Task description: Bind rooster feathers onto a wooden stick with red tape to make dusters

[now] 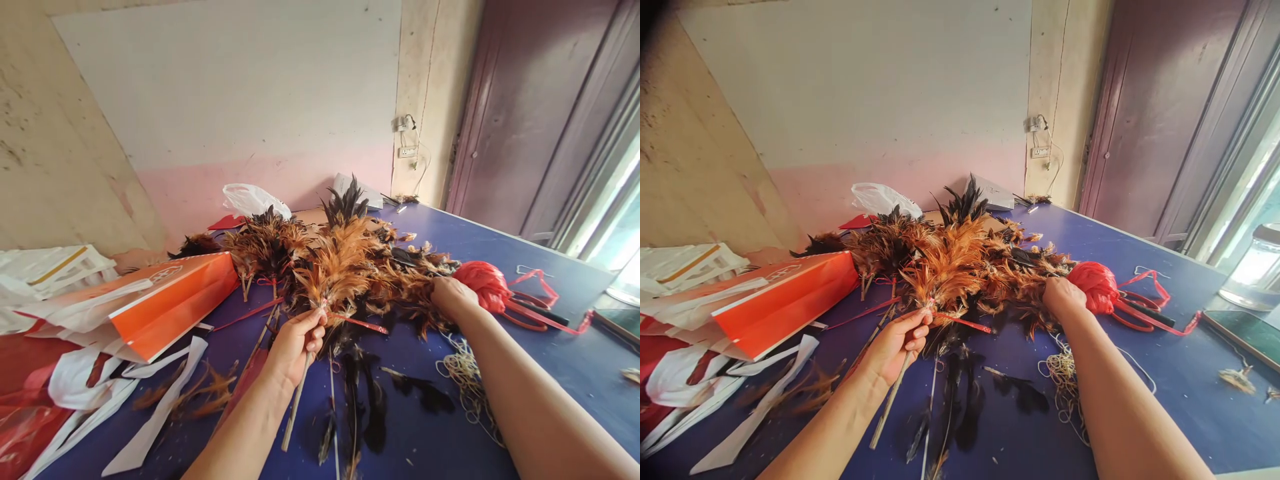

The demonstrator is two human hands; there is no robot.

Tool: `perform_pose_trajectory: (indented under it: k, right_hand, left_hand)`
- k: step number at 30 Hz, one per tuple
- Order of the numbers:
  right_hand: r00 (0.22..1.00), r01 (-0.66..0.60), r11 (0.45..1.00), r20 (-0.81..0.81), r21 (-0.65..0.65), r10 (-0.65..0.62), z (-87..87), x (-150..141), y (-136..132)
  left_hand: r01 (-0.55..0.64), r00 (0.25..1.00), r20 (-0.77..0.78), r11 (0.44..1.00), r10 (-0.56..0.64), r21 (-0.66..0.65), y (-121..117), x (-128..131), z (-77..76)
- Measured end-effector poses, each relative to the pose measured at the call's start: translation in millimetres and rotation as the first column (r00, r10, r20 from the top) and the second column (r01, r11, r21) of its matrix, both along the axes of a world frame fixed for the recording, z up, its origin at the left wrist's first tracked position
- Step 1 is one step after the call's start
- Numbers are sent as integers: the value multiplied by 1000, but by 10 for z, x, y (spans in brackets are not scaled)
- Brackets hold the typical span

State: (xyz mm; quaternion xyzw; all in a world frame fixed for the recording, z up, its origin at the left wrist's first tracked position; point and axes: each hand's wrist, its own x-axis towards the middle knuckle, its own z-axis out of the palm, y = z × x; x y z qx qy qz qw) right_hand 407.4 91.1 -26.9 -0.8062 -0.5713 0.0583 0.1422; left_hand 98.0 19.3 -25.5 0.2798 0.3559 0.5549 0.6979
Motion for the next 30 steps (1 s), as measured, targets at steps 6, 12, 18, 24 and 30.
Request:
perform_pose_trajectory:
  k: [6, 12, 18, 24, 30]
  right_hand:
    - [855, -162, 949, -442, 269, 271, 192, -212, -30]
    - [326, -182, 911, -851, 371, 412, 194, -724, -114]
    - [441, -84, 938, -831, 337, 338, 205, -591, -112]
    - [714, -354, 857, -484, 374, 506, 287, -545, -140]
    - [714, -681, 713, -66, 165, 697, 258, -961, -346]
  left_hand:
    - [1, 1000, -7, 1000, -1, -20, -9, 5, 24]
    - [-1, 1000, -6, 1000, 1, 4, 2, 3, 15]
    - [-9, 1000, -10, 1000, 9, 3, 12, -9, 2]
    - [-21, 1000, -18, 1000, 21, 17, -2, 5, 10]
    - [-15, 999, -45, 1000, 16, 24, -12, 8, 19]
